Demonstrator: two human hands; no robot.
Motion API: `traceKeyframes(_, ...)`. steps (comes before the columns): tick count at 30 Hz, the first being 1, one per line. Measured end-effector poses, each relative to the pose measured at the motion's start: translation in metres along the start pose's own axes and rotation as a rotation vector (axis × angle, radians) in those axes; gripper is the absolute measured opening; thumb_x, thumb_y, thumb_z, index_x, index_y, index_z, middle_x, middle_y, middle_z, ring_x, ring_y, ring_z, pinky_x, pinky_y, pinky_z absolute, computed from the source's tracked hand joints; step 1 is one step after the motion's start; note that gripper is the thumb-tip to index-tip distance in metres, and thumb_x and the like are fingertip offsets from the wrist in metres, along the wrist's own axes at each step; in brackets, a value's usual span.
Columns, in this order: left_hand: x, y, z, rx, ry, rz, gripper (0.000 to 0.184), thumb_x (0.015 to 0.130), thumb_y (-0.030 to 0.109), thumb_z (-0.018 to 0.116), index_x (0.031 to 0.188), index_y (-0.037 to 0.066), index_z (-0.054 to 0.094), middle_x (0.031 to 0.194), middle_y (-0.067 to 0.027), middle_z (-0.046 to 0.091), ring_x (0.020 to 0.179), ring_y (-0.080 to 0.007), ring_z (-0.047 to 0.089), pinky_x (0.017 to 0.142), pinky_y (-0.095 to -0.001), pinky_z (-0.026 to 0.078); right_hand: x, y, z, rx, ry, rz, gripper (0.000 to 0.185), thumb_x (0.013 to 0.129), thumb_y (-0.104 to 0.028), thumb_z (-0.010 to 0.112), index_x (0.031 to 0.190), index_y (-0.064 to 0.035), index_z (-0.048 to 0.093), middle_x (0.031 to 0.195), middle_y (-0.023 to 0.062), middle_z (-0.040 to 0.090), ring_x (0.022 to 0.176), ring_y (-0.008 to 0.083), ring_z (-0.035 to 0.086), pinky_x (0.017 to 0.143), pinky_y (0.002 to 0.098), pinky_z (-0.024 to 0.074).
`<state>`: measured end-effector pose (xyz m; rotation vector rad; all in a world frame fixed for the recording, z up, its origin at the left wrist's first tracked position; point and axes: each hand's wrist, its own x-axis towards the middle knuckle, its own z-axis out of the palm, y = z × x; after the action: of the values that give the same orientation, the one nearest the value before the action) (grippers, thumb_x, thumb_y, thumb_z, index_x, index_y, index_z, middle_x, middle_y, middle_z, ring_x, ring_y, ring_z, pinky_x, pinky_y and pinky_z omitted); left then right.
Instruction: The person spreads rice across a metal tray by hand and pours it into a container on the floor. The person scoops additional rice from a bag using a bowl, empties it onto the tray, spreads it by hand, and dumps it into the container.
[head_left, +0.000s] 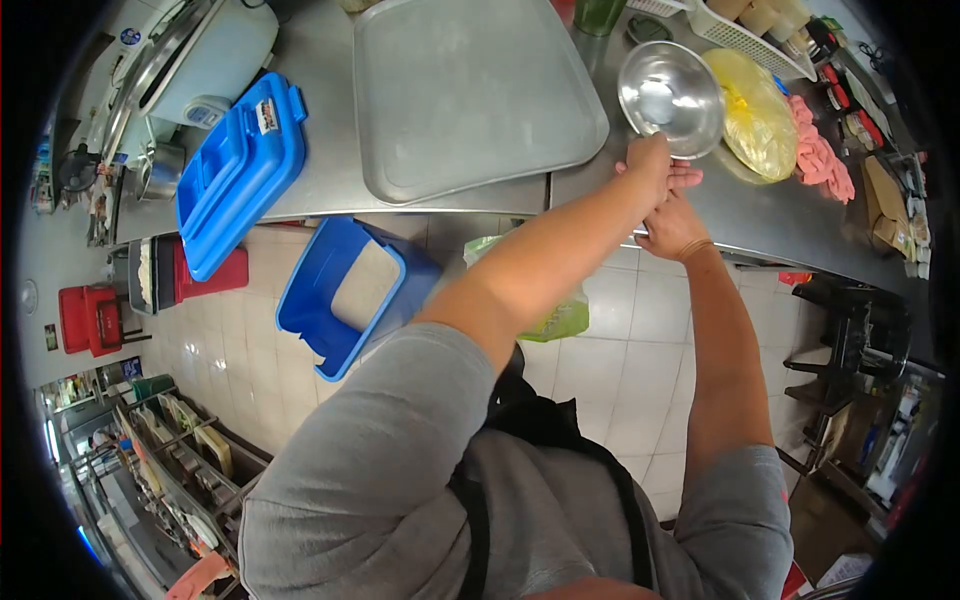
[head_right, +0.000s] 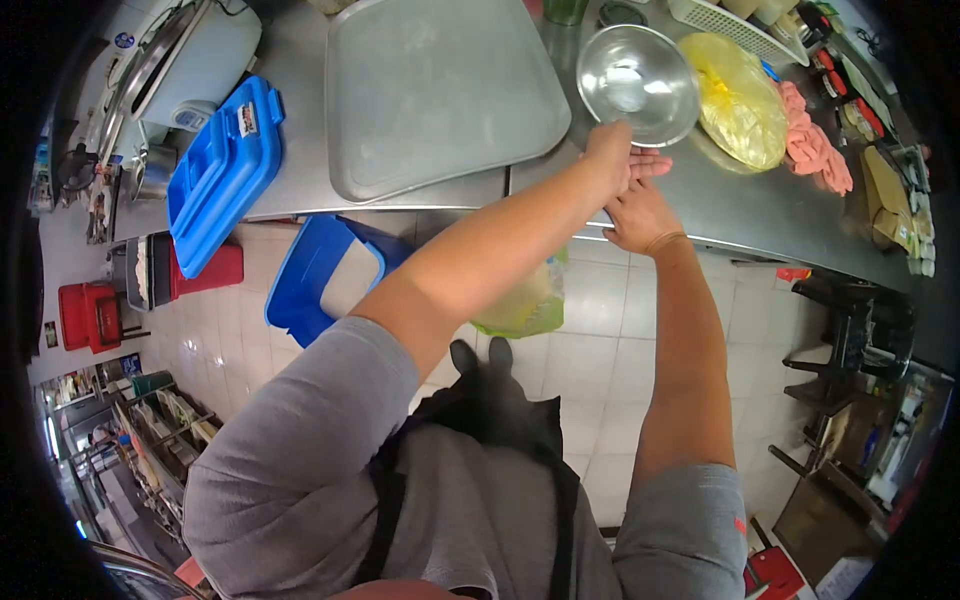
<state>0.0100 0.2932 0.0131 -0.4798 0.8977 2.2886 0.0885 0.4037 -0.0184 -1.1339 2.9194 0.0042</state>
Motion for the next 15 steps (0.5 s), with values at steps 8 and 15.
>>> traceKeyframes(8, -0.188, 0.002, -0.117, 0.171, -0.142, -0.108, 0.034, 0.091, 0.017, 0.058, 0.118, -0.002, 0.050, 0.101, -0.0191, 0.065, 0.066, -0.0323, 0.068, 0.049, -0.0430, 0.054, 0.006, -0.011, -0.026, 0.112, -0.126, 0.068, 0.080, 0.071, -0.021, 0.077, 0.142, -0.0119, 0.041, 0.147, 0.0087, 0.043, 0.136, 0.0282, 0.039, 0.116, 0.0477, 0.0304)
traceKeyframes(15, -0.229, -0.043, -0.278, 0.689, 0.337, -0.048, 0.048, 0.085, 0.006, 0.058, 0.131, -0.001, 0.047, 0.112, -0.0209, 0.064, 0.092, -0.0335, 0.068, 0.064, -0.0430, 0.058, 0.009, -0.015, -0.026, 0.064, 0.029, 0.005, 0.104, 0.063, -0.010, 0.082, 0.153, -0.0173, 0.030, 0.162, 0.0015, 0.023, 0.149, 0.0257, 0.022, 0.123, 0.0455, 0.0214)
